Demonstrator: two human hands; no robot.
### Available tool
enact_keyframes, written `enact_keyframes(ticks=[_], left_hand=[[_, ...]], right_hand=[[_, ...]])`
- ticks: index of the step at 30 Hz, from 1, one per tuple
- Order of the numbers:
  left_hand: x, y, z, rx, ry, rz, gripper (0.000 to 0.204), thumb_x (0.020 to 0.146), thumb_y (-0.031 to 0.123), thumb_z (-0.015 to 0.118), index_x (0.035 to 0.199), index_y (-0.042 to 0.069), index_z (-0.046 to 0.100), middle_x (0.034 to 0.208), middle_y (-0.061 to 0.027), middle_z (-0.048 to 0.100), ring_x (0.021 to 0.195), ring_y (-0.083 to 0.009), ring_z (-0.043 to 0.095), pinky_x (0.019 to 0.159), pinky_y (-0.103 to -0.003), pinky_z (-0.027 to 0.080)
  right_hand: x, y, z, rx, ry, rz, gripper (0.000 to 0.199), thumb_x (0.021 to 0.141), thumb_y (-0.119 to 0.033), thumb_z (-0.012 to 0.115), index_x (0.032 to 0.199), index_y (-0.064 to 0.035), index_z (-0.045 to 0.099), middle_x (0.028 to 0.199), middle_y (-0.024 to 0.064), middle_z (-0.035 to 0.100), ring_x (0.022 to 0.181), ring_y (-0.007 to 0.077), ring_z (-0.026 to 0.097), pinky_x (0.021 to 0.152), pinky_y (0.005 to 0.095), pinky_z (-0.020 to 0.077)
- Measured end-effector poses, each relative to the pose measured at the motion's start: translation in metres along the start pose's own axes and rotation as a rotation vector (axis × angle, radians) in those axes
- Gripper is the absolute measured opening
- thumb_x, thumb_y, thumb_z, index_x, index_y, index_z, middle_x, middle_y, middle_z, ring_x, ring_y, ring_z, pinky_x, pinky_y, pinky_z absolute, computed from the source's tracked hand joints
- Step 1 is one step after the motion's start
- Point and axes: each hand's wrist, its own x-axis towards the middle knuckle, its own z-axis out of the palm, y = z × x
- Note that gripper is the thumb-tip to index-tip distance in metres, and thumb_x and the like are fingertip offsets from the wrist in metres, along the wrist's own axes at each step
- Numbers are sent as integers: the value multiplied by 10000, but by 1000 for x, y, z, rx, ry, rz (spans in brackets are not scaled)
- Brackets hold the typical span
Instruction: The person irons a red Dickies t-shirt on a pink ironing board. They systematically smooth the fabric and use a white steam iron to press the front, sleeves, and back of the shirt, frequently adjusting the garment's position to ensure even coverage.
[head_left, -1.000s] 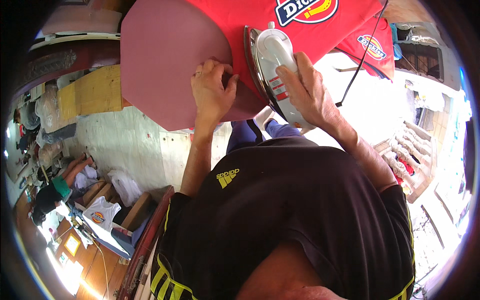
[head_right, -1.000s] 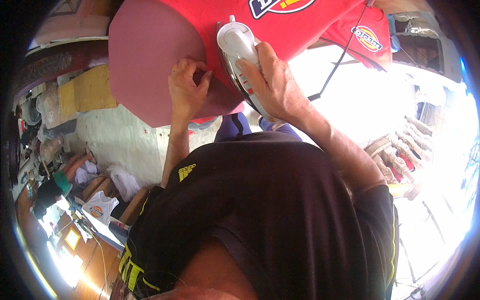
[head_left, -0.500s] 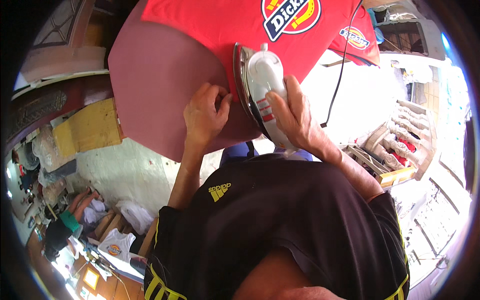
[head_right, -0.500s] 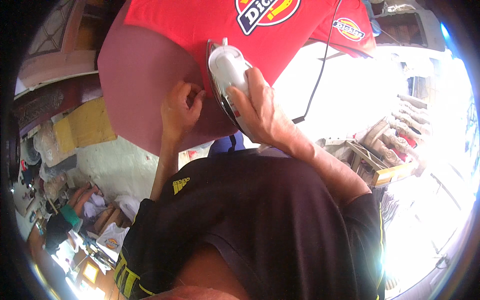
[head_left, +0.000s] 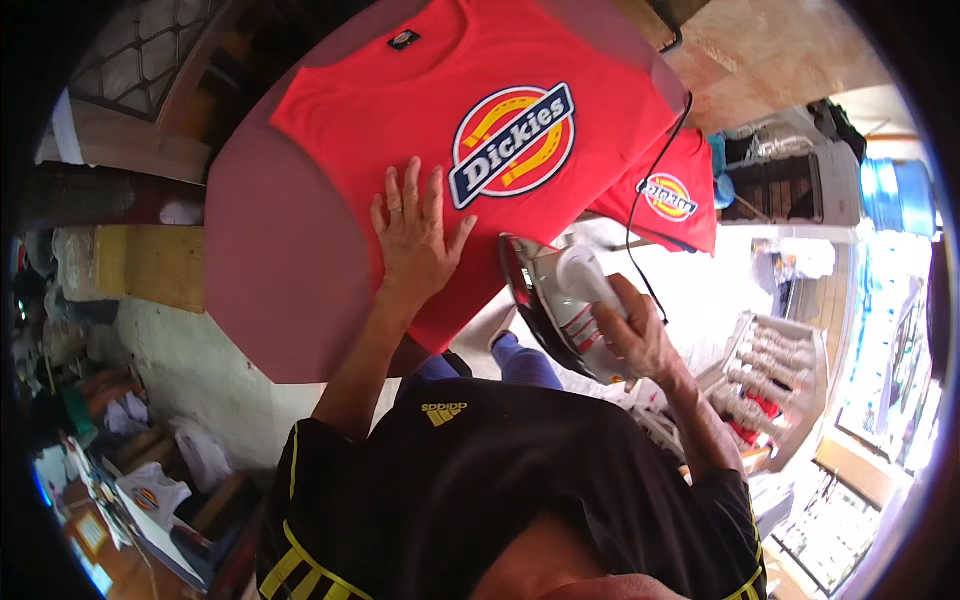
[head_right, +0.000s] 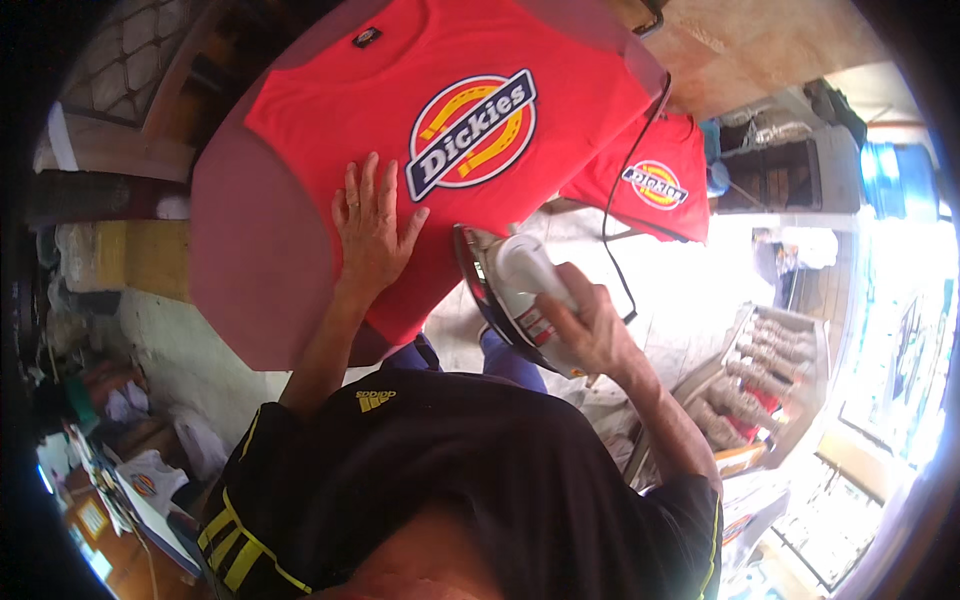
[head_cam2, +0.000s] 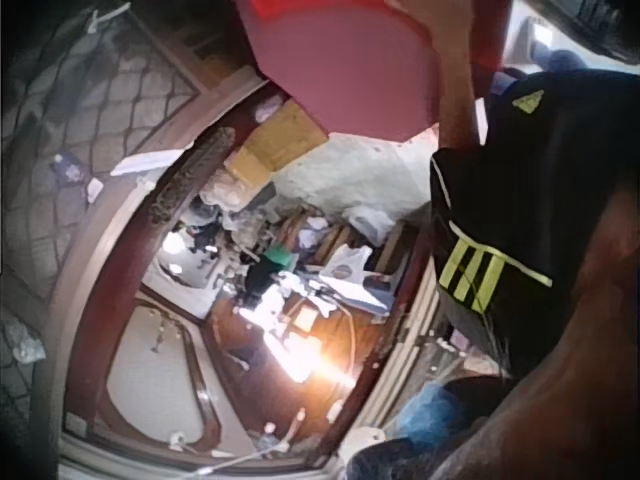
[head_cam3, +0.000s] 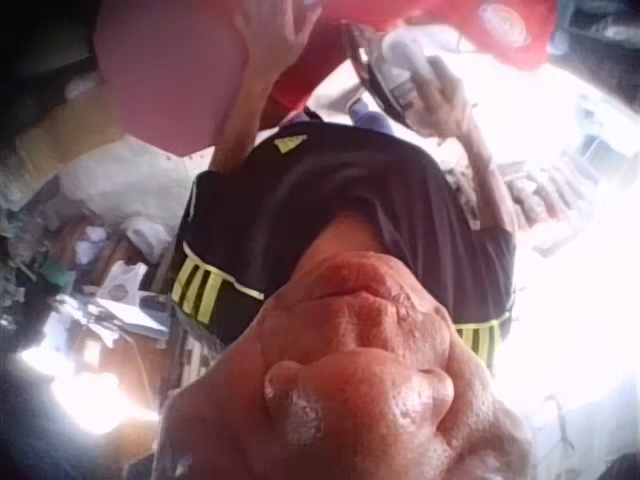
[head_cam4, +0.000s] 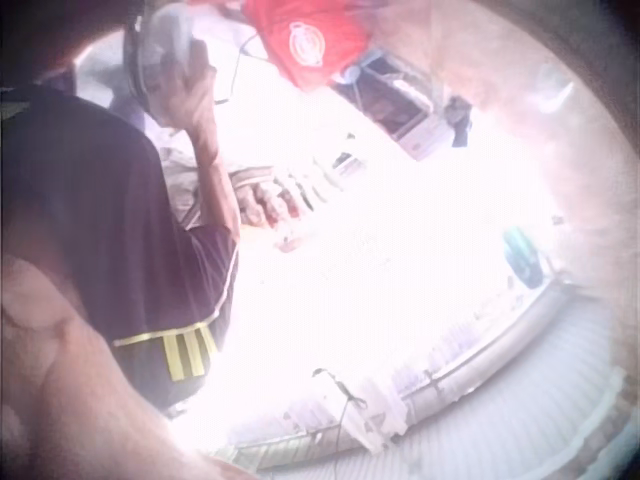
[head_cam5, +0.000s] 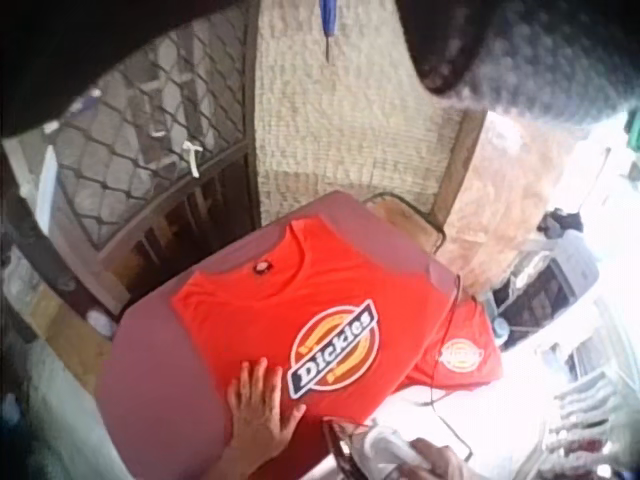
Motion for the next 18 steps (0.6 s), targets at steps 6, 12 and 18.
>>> enact_keyframes(ticks=[6,12,18], left_hand=[[8,-1,15,207,0,-110,750,923,519,562,1508,110,329,1587,-141,253,1455,-394,229,1111,-619,226],[75,-32,24,220,112,-227,743,957,563,481,1469,37,368,1573,-167,276,1441,-405,265,1119,-614,243],[132,-111,29,422,224,-340,772,961,598,440,1466,17,370,1572,-153,292,1433,-389,296,1103,-617,267]], right_hand=[[39,-3,-117,-238,151,-163,272,917,-189,674,1068,15,578,869,144,654,808,150,626,712,343,500],[163,-78,-197,-613,96,-647,325,876,-195,716,1094,29,628,755,165,664,649,229,665,634,345,506],[324,-157,-178,-931,-180,-1226,426,891,-316,712,1216,-58,615,857,91,672,691,169,606,640,308,480]])
